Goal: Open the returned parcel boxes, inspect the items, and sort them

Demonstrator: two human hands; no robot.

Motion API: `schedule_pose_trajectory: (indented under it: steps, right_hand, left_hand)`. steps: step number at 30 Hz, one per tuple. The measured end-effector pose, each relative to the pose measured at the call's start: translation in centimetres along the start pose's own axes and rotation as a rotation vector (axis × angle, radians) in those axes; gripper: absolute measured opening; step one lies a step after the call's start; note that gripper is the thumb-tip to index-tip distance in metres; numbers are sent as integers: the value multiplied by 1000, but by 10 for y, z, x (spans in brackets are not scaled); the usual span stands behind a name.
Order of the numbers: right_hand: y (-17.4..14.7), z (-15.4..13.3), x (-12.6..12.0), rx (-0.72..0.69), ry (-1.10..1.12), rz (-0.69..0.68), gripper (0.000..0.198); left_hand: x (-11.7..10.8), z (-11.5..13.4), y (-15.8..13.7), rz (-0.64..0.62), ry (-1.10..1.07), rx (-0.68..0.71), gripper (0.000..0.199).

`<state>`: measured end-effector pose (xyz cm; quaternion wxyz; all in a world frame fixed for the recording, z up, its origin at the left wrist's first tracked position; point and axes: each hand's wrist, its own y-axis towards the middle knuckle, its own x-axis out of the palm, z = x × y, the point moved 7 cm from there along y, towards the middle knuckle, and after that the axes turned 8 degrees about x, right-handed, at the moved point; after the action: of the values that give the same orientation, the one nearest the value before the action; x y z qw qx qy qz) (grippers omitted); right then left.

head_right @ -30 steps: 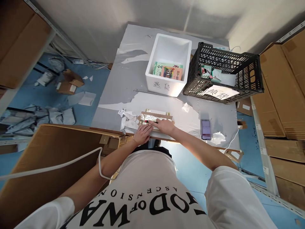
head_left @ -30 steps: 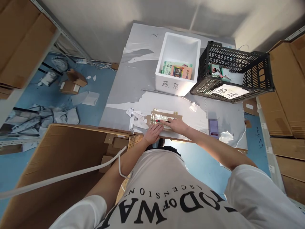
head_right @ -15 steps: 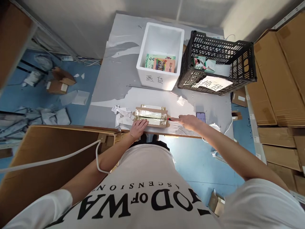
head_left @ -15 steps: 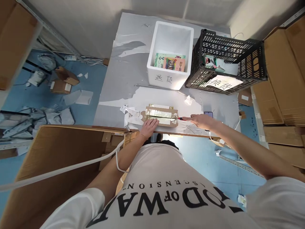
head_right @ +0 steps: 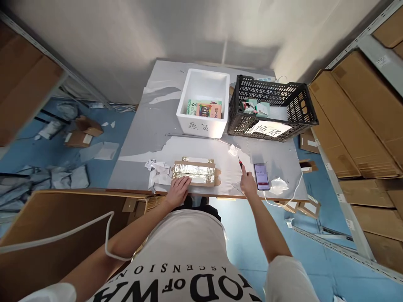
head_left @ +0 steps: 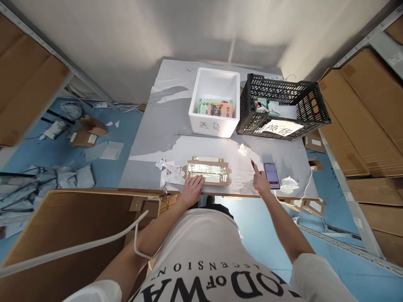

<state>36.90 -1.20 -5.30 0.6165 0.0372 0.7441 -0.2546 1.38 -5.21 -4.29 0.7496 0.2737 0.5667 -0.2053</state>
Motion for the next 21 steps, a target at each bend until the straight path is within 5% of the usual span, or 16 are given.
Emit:
schedule_pose_trajectory:
  steps: [4,8,11,14,18,21]
  right_hand:
    - [-1,-3,69,186,43,-49,62]
    - [-4,1,93,179,-15,-27,68]
    - [-5,-1,86,139,5,36,64]
    - [-13,-22,65,44,254,97,63]
    - [-38,-78,49,-141,688,-47,80]
    - [-51,-118,49,-191,770,-143,98]
  left_hand:
    - [-12,3,-2,-61,-51,28,56]
    - [-18,2,-8,-41,-113,70,50]
    - [-22,-3,-14,18,-128,71,45]
    - [-23,-5,-14,30,-138,72,45]
    - [-23,-5,-12,37,-184,73,44]
    - [-27,-18,-25,107,-240,66,47]
